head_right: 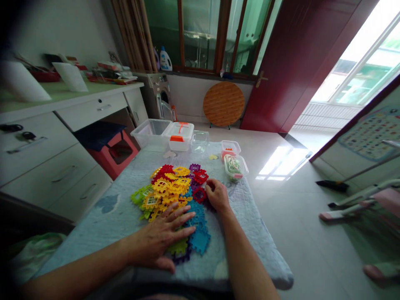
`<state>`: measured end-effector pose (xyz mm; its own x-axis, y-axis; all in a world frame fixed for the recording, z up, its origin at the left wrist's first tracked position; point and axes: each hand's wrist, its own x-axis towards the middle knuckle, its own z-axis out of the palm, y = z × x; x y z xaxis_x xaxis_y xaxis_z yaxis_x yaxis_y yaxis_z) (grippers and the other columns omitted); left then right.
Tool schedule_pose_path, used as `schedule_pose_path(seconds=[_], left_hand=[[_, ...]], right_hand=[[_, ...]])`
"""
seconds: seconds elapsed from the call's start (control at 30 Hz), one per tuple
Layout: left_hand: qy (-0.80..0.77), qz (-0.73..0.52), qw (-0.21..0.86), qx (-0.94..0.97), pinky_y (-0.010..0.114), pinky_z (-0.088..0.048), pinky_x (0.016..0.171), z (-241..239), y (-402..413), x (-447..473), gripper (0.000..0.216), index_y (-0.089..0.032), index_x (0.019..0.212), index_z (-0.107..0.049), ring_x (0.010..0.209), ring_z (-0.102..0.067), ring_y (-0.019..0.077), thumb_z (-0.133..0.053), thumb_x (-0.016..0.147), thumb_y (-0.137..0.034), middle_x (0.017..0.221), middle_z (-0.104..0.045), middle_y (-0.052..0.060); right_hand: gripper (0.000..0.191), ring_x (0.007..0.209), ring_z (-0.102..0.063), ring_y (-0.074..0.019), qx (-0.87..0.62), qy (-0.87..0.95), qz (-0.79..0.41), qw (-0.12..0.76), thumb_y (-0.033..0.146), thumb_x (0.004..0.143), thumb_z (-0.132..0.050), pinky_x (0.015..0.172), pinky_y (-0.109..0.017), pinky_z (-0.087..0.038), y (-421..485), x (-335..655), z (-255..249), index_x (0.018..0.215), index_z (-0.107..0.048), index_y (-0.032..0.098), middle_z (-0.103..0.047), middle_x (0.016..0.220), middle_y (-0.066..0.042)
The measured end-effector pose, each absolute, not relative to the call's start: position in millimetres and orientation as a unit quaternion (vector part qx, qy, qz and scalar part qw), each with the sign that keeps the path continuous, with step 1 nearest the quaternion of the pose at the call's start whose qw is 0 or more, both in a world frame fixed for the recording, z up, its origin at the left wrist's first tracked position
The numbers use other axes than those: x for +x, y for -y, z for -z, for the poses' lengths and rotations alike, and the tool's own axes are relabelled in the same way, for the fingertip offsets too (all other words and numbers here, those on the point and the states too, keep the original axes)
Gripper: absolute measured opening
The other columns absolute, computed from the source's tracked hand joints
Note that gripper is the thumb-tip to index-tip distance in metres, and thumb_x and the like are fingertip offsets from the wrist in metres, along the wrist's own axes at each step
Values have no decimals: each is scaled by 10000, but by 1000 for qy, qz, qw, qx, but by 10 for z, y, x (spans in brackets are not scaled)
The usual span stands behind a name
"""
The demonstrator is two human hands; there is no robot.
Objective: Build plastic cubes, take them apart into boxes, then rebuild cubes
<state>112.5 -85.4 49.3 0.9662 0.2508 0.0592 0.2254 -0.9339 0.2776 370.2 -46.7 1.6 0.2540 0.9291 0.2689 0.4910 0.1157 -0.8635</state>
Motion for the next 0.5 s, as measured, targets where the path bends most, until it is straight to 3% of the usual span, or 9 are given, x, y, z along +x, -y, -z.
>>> schedule_pose_path(seconds=[0.27, 0.5], left_hand=[[-176, -114, 39, 977, 559, -98, 1202, -231, 784, 1554, 651, -248, 1448, -454, 1455, -303, 347, -511, 906, -603, 1524, -452, 127], [-251, -168, -53, 952, 586, -75, 1199, -203, 644, 1930, 612, -218, 1412, -498, 1411, -368, 332, -523, 916, -575, 1477, -507, 125]], right_hand=[[182, 708, -641, -190, -621, 572, -230, 483, 322, 795, -552, 737, -325, -507, 467, 3708, -29, 835, -683, 203, -719, 777, -33], [221, 731, -669, -200, -627, 559, -219, 496, 361, 770, -564, 753, -330, -533, 420, 3824, -24, 842, -694, 197, -741, 802, -46]])
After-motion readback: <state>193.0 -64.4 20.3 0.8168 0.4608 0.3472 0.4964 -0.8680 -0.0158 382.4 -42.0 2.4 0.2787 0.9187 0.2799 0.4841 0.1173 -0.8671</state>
